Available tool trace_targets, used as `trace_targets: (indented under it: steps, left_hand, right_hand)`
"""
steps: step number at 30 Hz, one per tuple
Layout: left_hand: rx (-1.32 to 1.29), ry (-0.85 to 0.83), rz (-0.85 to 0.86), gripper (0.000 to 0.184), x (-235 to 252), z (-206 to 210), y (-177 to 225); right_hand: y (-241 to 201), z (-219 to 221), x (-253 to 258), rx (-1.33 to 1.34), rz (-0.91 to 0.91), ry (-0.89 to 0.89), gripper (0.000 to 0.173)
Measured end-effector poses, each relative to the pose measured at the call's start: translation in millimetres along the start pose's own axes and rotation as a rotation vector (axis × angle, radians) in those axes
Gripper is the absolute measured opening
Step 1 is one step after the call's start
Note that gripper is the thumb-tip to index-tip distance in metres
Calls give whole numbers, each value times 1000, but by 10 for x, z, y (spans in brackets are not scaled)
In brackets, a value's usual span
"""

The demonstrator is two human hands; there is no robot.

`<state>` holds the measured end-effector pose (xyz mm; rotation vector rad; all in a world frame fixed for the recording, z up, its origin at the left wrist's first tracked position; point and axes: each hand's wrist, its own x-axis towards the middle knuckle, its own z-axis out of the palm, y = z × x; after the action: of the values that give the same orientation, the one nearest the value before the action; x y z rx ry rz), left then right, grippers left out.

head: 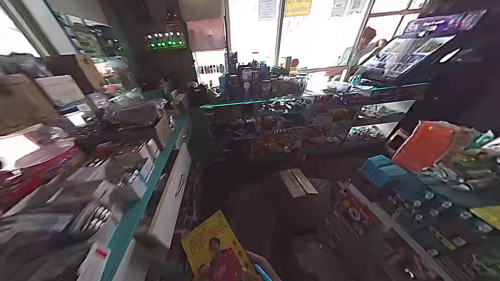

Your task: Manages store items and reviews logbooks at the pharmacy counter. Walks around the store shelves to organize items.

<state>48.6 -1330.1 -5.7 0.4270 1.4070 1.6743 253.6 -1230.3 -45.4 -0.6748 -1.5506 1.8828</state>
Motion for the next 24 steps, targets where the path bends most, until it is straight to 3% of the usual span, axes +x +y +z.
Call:
trace_targets:
  steps: [4, 7, 11, 15, 18, 24]
  left_hand:
    - [106, -122, -55, 12, 1486, 1290, 221]
    - [182, -263, -131, 27, 2668, 2067, 109]
    - [21, -222, -295, 36, 4179, 2759, -152]
    - [-176, -133, -380, 33, 5249, 3167, -23]
    - [-191, -52, -301, 34, 5950, 3287, 299]
    - [-211, 131, -183, 38, 7100, 3254, 818]
  right_hand:
    - [-480, -1079, 917, -136, -14, 318, 42]
    - [-493, -1984, 1553, -127, -87, 531, 43]
    - [-301, -3206, 2599, 81, -21, 805, 40]
    - [-386, -4357, 3951, 178, 65, 833, 40]
    - [-540, -5226, 5281, 256, 74, 785, 41]
    - [-943, -6340, 7662, 309, 105, 757, 38]
